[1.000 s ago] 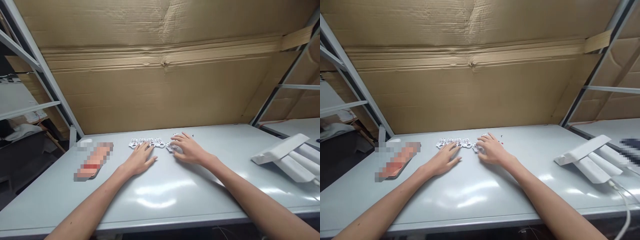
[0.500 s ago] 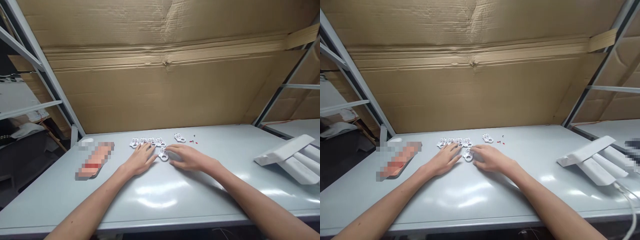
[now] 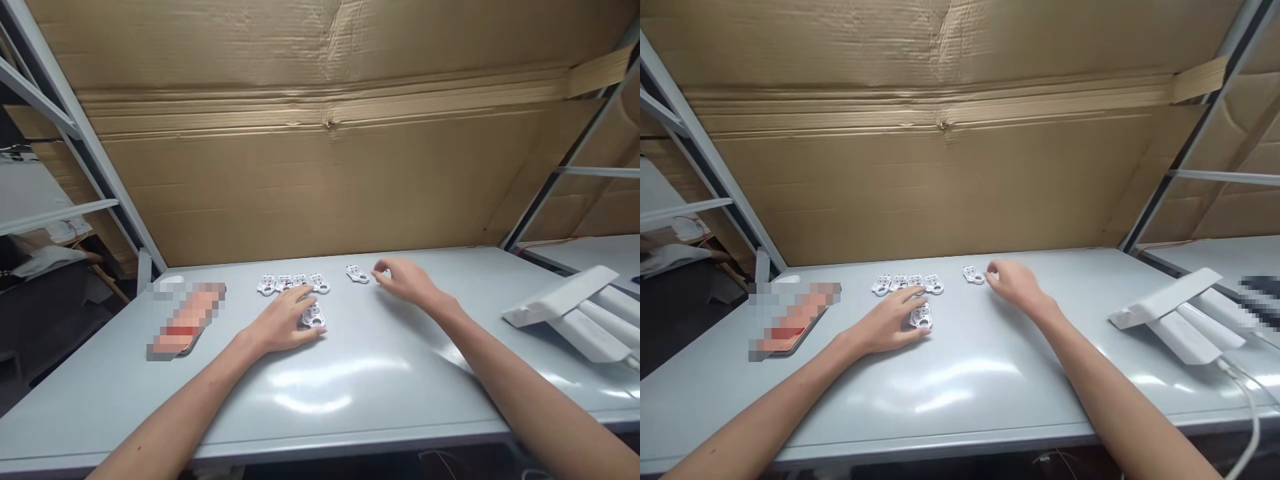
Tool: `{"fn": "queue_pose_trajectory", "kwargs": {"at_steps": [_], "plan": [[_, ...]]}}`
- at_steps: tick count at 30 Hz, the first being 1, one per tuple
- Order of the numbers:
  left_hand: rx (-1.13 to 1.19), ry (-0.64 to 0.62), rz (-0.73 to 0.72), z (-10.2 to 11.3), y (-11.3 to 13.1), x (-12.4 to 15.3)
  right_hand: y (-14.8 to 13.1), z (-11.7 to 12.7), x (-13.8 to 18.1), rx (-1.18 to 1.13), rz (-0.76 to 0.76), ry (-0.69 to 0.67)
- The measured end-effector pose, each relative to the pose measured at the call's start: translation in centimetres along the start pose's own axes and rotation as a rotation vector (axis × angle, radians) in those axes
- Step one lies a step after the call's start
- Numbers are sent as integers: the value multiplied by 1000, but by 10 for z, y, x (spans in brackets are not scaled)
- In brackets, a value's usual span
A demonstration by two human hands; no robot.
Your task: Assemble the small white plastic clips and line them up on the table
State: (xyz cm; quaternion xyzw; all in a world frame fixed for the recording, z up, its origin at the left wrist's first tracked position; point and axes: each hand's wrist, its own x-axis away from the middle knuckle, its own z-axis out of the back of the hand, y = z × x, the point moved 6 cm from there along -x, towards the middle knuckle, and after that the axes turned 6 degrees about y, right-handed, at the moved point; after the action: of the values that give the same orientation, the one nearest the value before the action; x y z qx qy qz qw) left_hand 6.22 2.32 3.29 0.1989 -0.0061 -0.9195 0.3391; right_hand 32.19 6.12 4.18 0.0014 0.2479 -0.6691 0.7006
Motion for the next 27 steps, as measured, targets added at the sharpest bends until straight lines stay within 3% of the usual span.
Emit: {"fn": "queue_pose_trajectory", "kwargs": {"at_steps": [6,14,19,23,27], "plan": [[25,11,-4,0,0,0,20,-15,-4,165,-90,-27],[28,15,-4,-2,-2,0,20,-16,-5,53,-118,-63],[26,-33,4,0,-6,1,-5,-5,-6,-452,-45,-34],[27,-74,35,4,-14,2,-45,-15,7,-949,-3,-221],[29,-56,9,5,-16,3,-71,-34,24,-1139,-87,-395]]}}
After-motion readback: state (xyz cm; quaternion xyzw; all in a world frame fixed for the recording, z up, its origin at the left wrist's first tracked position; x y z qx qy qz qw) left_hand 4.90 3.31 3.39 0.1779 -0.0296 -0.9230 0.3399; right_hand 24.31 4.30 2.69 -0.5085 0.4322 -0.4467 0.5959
